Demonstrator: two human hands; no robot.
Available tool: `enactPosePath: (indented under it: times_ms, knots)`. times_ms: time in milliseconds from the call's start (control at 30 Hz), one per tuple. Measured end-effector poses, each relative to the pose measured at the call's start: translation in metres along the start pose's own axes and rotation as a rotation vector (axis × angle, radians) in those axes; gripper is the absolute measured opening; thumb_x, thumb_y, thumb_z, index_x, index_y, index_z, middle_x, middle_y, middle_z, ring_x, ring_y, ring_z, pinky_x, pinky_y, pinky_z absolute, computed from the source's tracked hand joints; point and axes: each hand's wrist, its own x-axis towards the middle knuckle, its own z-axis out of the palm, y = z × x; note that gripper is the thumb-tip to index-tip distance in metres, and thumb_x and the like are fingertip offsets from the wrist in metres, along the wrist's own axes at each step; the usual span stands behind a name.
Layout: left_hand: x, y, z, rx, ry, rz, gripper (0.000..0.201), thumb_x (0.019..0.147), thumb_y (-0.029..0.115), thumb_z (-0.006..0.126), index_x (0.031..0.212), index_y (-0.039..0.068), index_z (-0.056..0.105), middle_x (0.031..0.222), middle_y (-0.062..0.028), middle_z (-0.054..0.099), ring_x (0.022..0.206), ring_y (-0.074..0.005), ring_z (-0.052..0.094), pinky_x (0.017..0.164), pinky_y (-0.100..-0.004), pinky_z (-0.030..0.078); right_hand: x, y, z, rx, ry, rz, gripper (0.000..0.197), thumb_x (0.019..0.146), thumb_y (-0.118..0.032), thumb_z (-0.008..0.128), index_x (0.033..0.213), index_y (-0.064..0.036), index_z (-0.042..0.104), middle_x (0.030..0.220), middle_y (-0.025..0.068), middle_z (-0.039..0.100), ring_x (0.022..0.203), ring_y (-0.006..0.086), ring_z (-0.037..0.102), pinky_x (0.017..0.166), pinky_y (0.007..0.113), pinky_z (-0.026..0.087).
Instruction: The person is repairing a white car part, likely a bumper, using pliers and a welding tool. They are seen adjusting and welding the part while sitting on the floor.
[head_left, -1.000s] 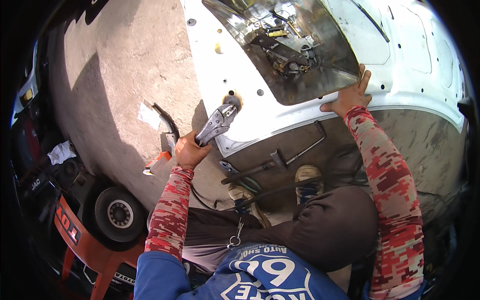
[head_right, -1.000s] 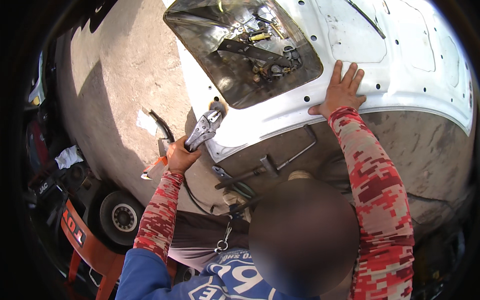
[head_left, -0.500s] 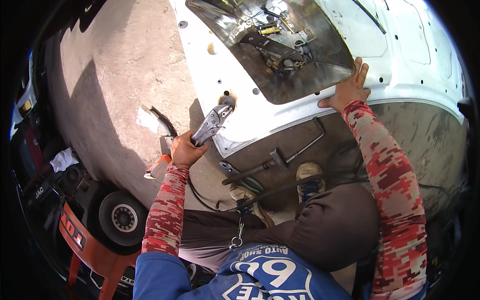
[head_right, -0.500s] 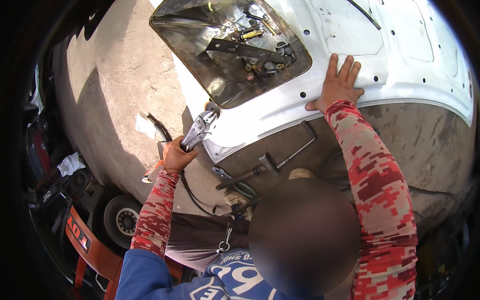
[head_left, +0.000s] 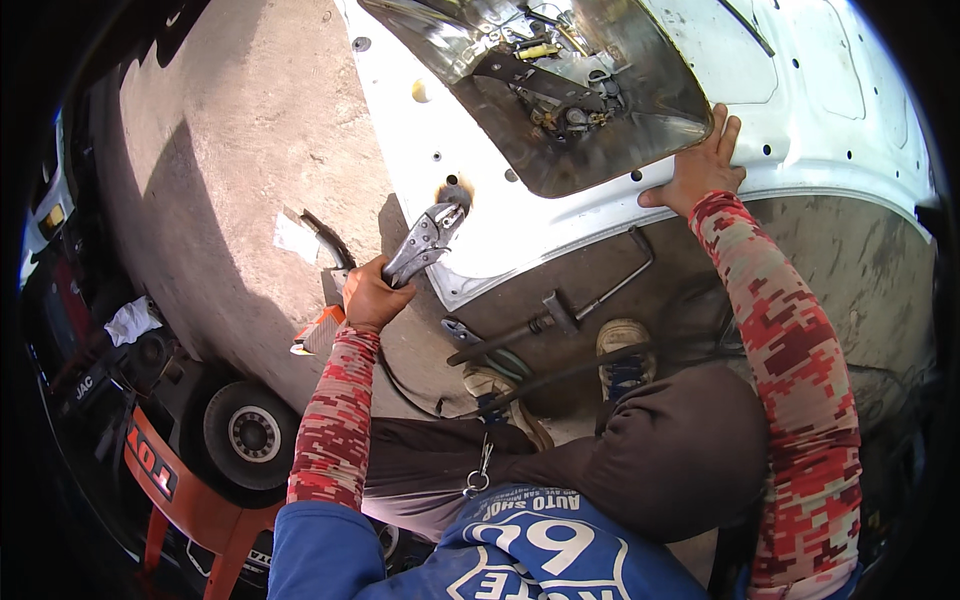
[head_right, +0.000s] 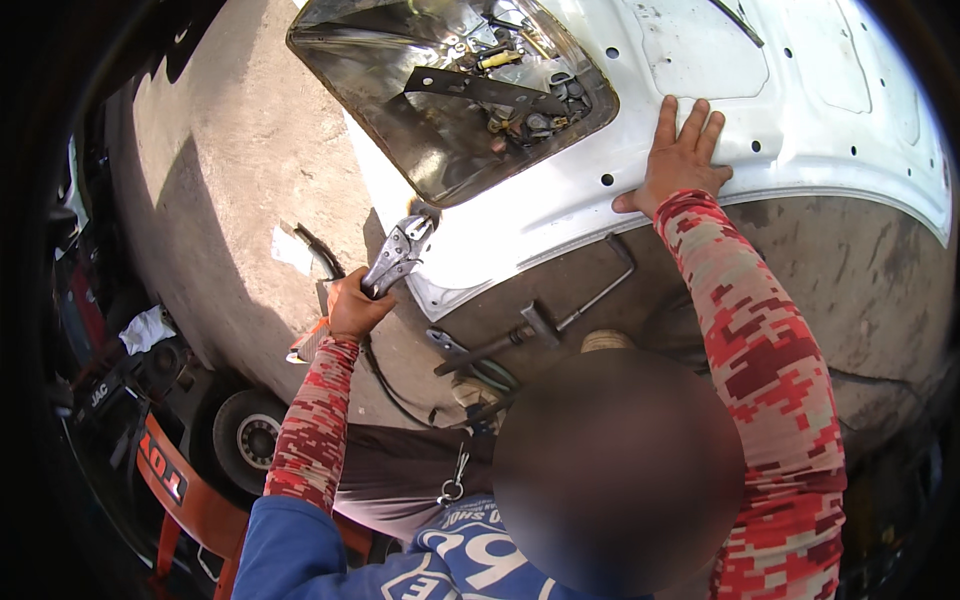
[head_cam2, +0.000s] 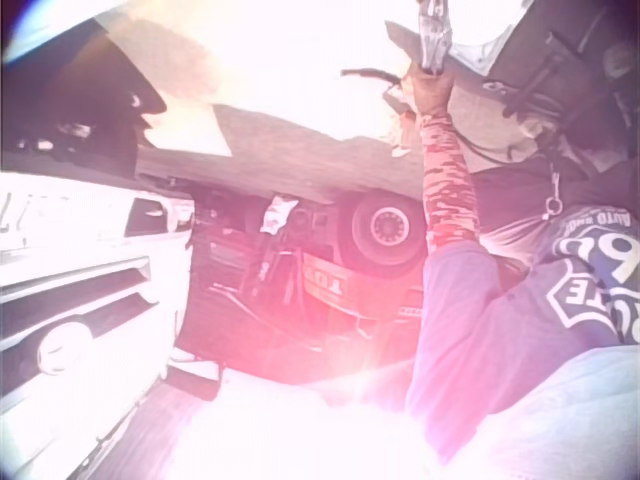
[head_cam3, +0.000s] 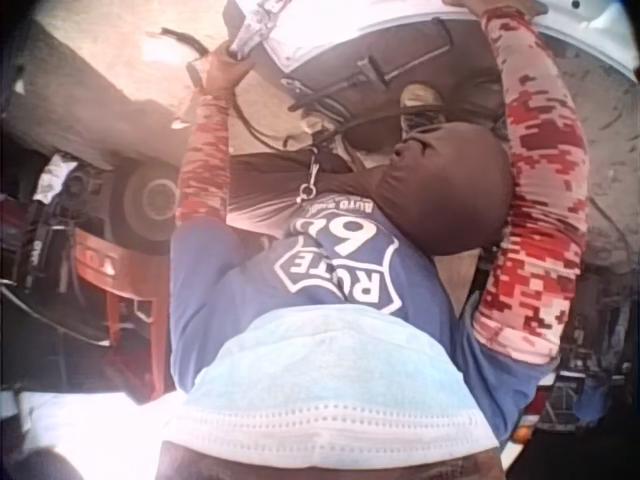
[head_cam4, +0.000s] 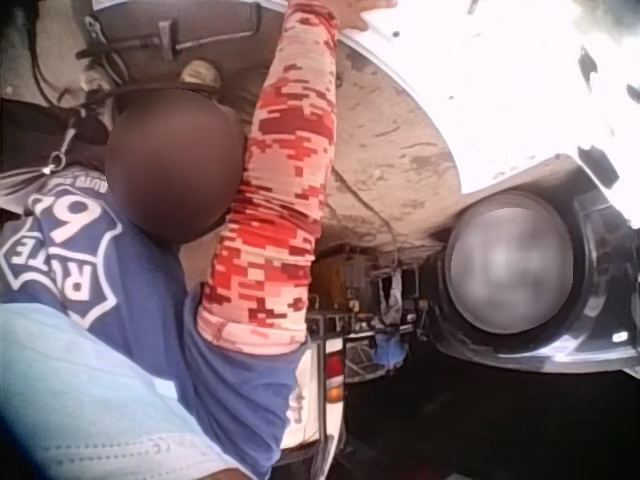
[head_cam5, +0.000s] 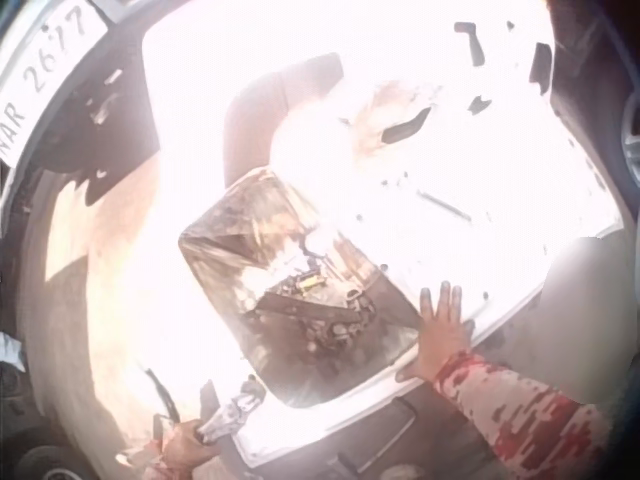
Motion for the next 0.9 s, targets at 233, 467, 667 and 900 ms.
enactPosePath:
  times_ms: [233,467,667,900]
  knots:
    - [-0.013,0.005,0.016,-0.104,0.06,-0.02,0.038,0.067,0.035,0.085,0.087,0.005,0.073,0.077,-0.0171,0.072,0.073,-0.035,0.073,0.07,-0.0428,0.058,0.0,0.0,-0.001,0.001,0.007,-0.004,0.16,0.06,-0.059,0.099,0.17,-0.0194,-0.011,0.177,0.0204,-0.008,0.163,0.0406,-0.008,0.114,0.069,0.037]
    - [-0.01,0.006,0.017,-0.143,0.064,-0.044,0.035,0.067,0.032,0.085,0.086,0.004,0.074,0.073,-0.0165,0.072,0.068,-0.0316,0.073,0.066,-0.0405,0.058,0.002,0.001,0.003,-0.013,0.029,-0.001,0.161,0.058,-0.06,0.098,0.17,-0.0196,-0.01,0.177,0.0204,-0.007,0.163,0.0411,-0.006,0.112,0.068,0.039]
    - [-0.019,0.006,0.026,-0.154,0.088,-0.053,0.034,0.067,0.031,0.085,0.084,0.004,0.074,0.074,-0.0167,0.072,0.068,-0.0327,0.073,0.066,-0.0399,0.058,0.001,-0.001,-0.001,-0.024,0.012,0.01,0.161,0.058,-0.063,0.097,0.17,-0.0201,-0.01,0.177,0.0204,-0.007,0.163,0.0406,-0.005,0.11,0.066,0.042]
    - [-0.02,0.005,0.036,-0.195,0.062,-0.111,0.034,0.067,0.03,0.085,0.084,0.002,0.074,0.071,-0.0174,0.071,0.065,-0.0289,0.073,0.065,-0.0388,0.057,0.0,-0.002,-0.003,-0.033,-0.007,0.02,0.16,0.06,-0.062,0.097,0.17,-0.02,-0.011,0.177,0.0193,-0.009,0.163,0.0401,-0.006,0.11,0.066,0.042]
